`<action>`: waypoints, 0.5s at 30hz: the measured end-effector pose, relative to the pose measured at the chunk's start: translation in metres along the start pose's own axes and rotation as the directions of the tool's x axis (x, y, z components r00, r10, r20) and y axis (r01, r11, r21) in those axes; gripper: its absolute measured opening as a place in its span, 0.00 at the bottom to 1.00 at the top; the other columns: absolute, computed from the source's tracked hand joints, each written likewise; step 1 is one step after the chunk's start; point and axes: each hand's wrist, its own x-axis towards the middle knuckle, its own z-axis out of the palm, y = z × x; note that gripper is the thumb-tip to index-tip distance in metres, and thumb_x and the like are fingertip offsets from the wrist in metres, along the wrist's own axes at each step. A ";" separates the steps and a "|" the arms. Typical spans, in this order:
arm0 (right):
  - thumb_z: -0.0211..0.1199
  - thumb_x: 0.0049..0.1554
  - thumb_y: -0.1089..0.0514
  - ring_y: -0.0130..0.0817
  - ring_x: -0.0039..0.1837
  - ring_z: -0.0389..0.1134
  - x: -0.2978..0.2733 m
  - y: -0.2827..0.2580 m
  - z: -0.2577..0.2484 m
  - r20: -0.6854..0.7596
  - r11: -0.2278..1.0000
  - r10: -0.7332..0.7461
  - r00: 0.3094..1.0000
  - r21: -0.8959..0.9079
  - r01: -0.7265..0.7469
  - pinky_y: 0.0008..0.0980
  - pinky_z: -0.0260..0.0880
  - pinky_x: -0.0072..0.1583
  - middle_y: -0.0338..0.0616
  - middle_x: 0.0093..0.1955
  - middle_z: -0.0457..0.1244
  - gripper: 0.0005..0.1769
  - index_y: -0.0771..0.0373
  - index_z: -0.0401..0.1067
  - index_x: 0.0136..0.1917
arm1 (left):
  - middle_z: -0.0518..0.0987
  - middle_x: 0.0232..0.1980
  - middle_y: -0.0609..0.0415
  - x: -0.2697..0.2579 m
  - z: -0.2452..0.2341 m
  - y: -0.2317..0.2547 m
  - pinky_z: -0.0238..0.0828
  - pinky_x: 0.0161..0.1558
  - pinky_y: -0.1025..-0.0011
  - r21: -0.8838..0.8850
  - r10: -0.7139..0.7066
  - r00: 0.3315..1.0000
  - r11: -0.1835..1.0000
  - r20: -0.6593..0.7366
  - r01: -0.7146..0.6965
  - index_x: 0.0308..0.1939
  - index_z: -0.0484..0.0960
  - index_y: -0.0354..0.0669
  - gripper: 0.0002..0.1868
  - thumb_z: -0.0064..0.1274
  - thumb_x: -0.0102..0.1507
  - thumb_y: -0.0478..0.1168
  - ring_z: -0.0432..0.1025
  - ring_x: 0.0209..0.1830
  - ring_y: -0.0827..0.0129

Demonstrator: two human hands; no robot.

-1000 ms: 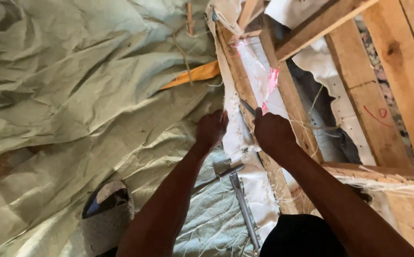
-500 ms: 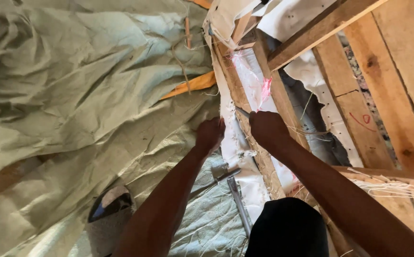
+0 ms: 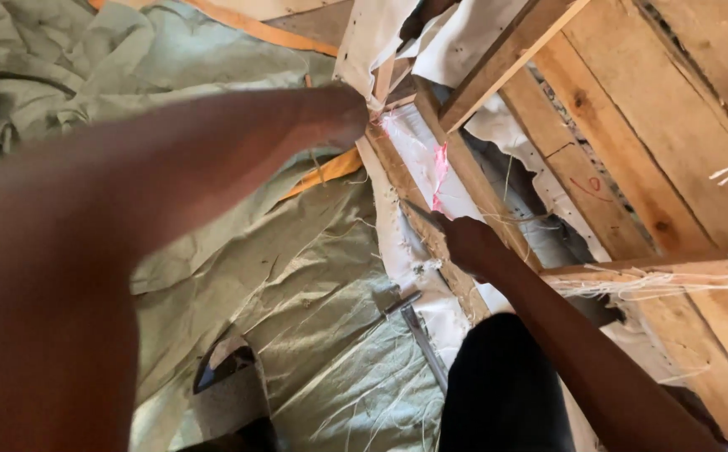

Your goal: Removing fabric and staples from the lower edge of a wooden furniture frame using a hammer, pry bar, and scissors

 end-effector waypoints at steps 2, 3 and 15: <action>0.50 0.63 0.65 0.59 0.54 0.73 -0.007 0.005 0.013 -0.084 1.000 0.010 0.996 -0.015 -0.012 0.52 0.74 0.54 0.63 0.48 0.68 0.33 0.61 0.54 0.81 | 0.83 0.28 0.45 -0.012 -0.012 -0.001 0.79 0.45 0.51 -0.109 -0.084 0.995 0.990 0.062 0.091 0.30 0.87 0.47 0.16 0.52 0.62 0.51 0.82 0.37 0.47; 0.50 0.63 0.65 0.59 0.54 0.73 -0.005 0.007 0.017 -0.080 1.000 0.017 0.997 -0.008 -0.017 0.52 0.74 0.54 0.63 0.48 0.68 0.33 0.61 0.54 0.81 | 0.83 0.28 0.45 -0.013 -0.017 0.016 0.79 0.45 0.51 -0.112 -0.075 0.995 0.990 0.065 0.082 0.30 0.87 0.47 0.16 0.52 0.62 0.51 0.82 0.37 0.47; 0.60 0.53 0.41 0.60 0.64 0.71 -0.088 -0.076 0.002 0.034 0.581 0.281 0.959 0.790 -0.198 0.56 0.71 0.63 0.64 0.59 0.70 0.38 0.56 0.67 0.74 | 0.83 0.38 0.45 -0.087 0.061 0.158 0.75 0.39 0.52 -0.530 -0.487 0.802 0.604 0.346 0.595 0.44 0.80 0.49 0.18 0.48 0.65 0.58 0.81 0.45 0.47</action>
